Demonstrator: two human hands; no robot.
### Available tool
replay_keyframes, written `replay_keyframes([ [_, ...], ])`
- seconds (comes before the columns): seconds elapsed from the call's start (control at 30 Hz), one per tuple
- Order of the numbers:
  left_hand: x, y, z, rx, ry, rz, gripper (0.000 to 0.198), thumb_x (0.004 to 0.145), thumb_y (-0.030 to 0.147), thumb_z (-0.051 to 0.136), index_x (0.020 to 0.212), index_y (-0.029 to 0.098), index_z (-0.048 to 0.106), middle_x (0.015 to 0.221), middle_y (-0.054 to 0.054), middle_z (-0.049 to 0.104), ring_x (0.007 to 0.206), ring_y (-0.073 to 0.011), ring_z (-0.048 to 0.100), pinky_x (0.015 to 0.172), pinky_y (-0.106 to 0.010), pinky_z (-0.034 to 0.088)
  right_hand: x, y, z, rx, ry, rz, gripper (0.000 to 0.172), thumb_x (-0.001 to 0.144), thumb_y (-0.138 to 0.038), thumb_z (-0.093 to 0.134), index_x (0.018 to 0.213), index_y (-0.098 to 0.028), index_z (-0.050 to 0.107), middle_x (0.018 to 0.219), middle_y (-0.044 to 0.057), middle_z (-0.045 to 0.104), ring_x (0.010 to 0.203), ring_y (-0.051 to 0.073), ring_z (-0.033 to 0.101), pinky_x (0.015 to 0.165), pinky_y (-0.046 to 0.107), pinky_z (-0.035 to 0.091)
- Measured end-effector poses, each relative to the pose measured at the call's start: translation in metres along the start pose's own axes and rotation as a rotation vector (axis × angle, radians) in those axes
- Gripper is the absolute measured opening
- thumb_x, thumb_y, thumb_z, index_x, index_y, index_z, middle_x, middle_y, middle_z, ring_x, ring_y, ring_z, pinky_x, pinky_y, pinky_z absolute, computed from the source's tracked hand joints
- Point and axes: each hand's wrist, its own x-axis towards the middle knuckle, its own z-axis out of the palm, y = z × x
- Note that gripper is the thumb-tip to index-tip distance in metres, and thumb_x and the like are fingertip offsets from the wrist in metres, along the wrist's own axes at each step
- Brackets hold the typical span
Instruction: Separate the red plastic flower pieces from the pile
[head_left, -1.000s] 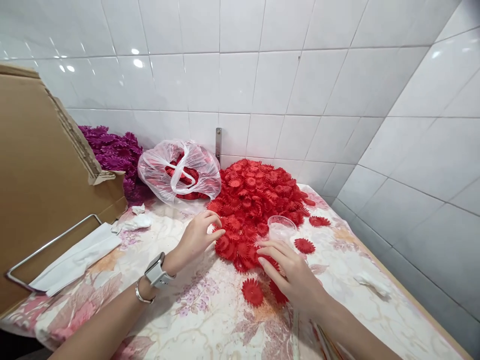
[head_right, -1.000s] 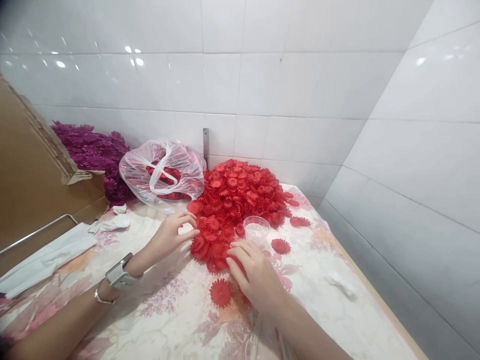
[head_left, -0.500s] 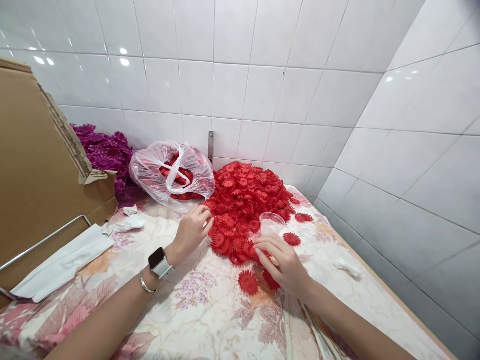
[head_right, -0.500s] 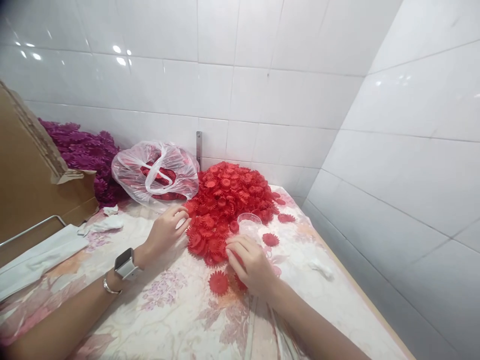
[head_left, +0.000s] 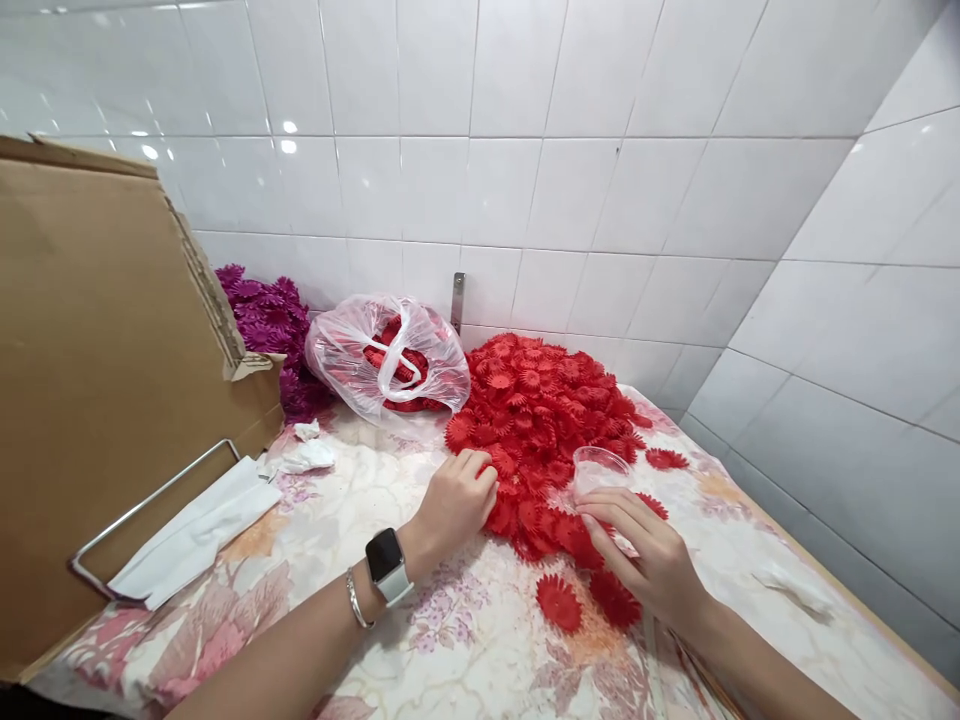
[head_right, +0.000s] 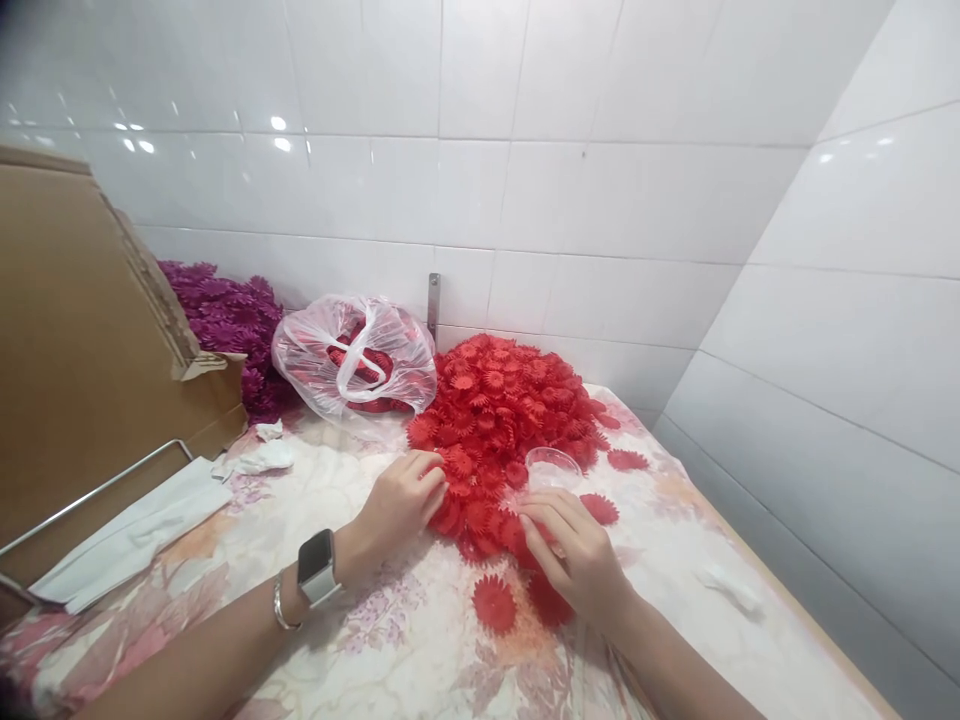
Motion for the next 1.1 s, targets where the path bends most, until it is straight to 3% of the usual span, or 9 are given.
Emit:
replay_keyframes([
  [0.33, 0.004, -0.004, 0.002, 0.066, 0.026, 0.004, 0.015, 0.083, 0.013, 0.043, 0.073, 0.017, 0.053, 0.092, -0.008, 0.061, 0.081, -0.0183, 0.056, 0.073, -0.033, 0.047, -0.004, -0.007, 0.004, 0.057, -0.003, -0.044, 0.016, 0.081, -0.007, 0.046, 0.085, -0.019, 0.056, 0.075, 0.006, 0.065, 0.076, 0.019, 0.06, 0.068, 0.035, 0.051],
  [0.63, 0.024, 0.0, -0.003, 0.193, 0.109, -0.089, 0.018, 0.085, 0.016, 0.041, 0.074, 0.017, 0.055, 0.093, -0.011, 0.06, 0.083, -0.0218, 0.054, 0.074, -0.037, 0.045, -0.011, -0.02, 0.006, 0.212, -0.08, -0.051, 0.017, 0.083, -0.009, 0.041, 0.077, -0.018, 0.055, 0.07, 0.005, 0.062, 0.069, 0.018, 0.057, 0.066, 0.033, 0.048],
  [0.8, 0.024, 0.002, 0.005, 0.2, 0.154, -0.132, 0.018, 0.086, 0.018, 0.04, 0.077, 0.017, 0.055, 0.094, -0.01, 0.06, 0.084, -0.0204, 0.055, 0.074, -0.035, 0.045, -0.014, -0.017, 0.005, 0.218, -0.104, -0.066, 0.018, 0.084, -0.01, 0.04, 0.079, -0.019, 0.055, 0.072, 0.006, 0.063, 0.071, 0.019, 0.058, 0.068, 0.034, 0.048],
  [1.1, 0.016, 0.016, 0.017, 0.204, 0.149, -0.003, 0.023, 0.088, 0.022, 0.038, 0.074, 0.018, 0.055, 0.086, -0.006, 0.062, 0.075, -0.0168, 0.054, 0.067, -0.03, 0.043, -0.012, -0.013, 0.002, 0.149, -0.041, -0.133, 0.016, 0.081, -0.009, 0.045, 0.083, -0.02, 0.056, 0.073, 0.005, 0.065, 0.072, 0.02, 0.061, 0.07, 0.035, 0.05],
])
